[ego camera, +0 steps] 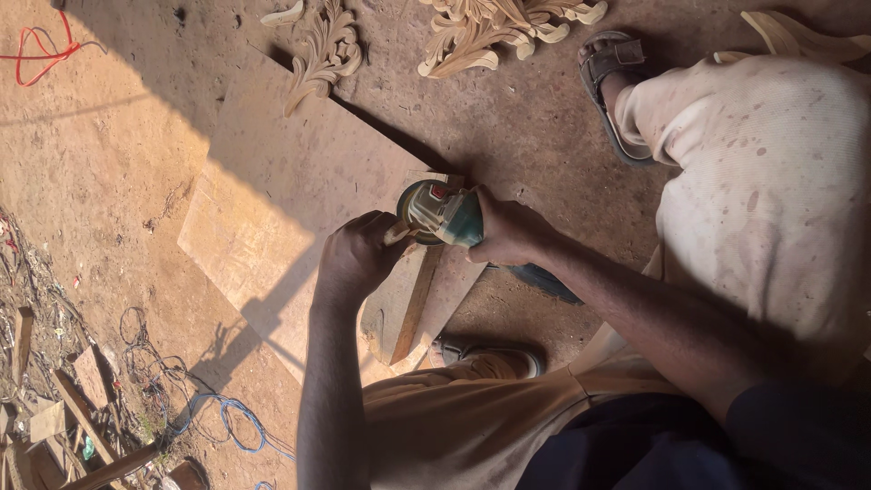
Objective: The person uses an angle grinder to smooth and shape a carved wooden piece. They hold the piece with one hand and guide the grinder along its edges, then place the finished piece aside and pick up another to continue the process.
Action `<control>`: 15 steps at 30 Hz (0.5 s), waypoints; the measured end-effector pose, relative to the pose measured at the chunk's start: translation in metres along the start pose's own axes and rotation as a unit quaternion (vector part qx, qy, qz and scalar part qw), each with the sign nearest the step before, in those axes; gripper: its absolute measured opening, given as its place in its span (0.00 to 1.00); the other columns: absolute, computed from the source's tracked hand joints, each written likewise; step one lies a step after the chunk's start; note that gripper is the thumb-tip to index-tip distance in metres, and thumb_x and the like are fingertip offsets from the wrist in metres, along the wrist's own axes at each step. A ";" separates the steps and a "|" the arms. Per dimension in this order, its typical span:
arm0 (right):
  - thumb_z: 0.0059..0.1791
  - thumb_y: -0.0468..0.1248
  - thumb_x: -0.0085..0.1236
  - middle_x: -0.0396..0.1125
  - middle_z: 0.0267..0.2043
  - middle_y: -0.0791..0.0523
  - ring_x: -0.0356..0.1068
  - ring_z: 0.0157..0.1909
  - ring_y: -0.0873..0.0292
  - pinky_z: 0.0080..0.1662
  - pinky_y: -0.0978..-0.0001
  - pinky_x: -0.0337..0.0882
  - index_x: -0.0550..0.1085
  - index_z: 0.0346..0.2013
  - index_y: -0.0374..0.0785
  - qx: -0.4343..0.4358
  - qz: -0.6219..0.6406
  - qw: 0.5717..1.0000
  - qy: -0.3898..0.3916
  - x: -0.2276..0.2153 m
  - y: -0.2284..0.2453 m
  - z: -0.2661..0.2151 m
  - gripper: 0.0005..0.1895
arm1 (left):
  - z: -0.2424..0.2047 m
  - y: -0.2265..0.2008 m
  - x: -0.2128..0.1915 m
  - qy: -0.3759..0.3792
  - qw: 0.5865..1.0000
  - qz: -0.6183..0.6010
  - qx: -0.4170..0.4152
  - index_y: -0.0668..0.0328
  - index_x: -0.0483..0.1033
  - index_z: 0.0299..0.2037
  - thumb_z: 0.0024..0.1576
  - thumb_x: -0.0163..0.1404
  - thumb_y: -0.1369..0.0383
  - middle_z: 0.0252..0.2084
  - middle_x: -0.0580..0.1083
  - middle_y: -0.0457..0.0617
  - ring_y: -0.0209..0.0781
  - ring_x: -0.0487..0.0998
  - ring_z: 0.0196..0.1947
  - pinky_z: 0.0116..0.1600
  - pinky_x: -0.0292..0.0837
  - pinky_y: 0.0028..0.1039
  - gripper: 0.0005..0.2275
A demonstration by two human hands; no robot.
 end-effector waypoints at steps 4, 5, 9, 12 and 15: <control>0.34 0.39 0.71 0.70 0.52 0.42 0.75 0.54 0.45 0.55 0.56 0.76 0.51 0.66 0.35 -0.007 0.055 0.998 0.004 0.008 -0.006 0.010 0.53 | -0.009 0.013 -0.002 0.000 0.999 -0.029 -0.015 0.57 0.80 0.35 0.53 0.63 0.63 0.34 0.81 0.46 0.39 0.83 0.31 0.38 0.81 0.30 0.09; 0.34 0.38 0.72 0.69 0.53 0.42 0.74 0.55 0.46 0.55 0.56 0.76 0.50 0.67 0.35 0.005 0.066 0.998 0.008 0.010 -0.009 0.013 0.54 | -0.011 0.017 -0.004 -0.006 0.999 -0.034 -0.020 0.58 0.80 0.35 0.53 0.64 0.64 0.34 0.81 0.47 0.39 0.83 0.31 0.38 0.81 0.30 0.09; 0.32 0.34 0.69 0.69 0.53 0.44 0.74 0.54 0.47 0.55 0.56 0.77 0.51 0.68 0.36 0.038 0.168 0.985 0.008 0.018 -0.023 0.025 0.55 | -0.027 0.030 -0.012 -0.021 0.997 -0.048 -0.057 0.59 0.81 0.36 0.53 0.64 0.66 0.34 0.81 0.49 0.41 0.83 0.31 0.37 0.81 0.31 0.08; 0.28 0.32 0.70 0.69 0.53 0.48 0.72 0.56 0.51 0.56 0.56 0.75 0.51 0.68 0.36 0.000 0.239 0.971 0.008 0.024 -0.023 0.031 0.57 | -0.035 0.042 -0.016 -0.020 0.994 -0.053 -0.096 0.59 0.80 0.36 0.55 0.63 0.65 0.35 0.81 0.49 0.40 0.84 0.32 0.37 0.82 0.30 0.08; 0.29 0.33 0.69 0.70 0.54 0.49 0.73 0.58 0.52 0.58 0.57 0.75 0.60 0.66 0.37 -0.019 0.200 0.979 0.023 0.032 -0.022 0.033 0.51 | -0.043 0.053 -0.015 -0.019 0.988 -0.068 -0.134 0.59 0.80 0.38 0.55 0.62 0.66 0.37 0.81 0.49 0.40 0.85 0.34 0.39 0.83 0.30 0.08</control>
Point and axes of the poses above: each hand's wrist, its own z-axis towards the middle knuckle, its own x-axis out of the palm, y = z × x, the point moved 4 cm from there along z, towards the middle knuckle
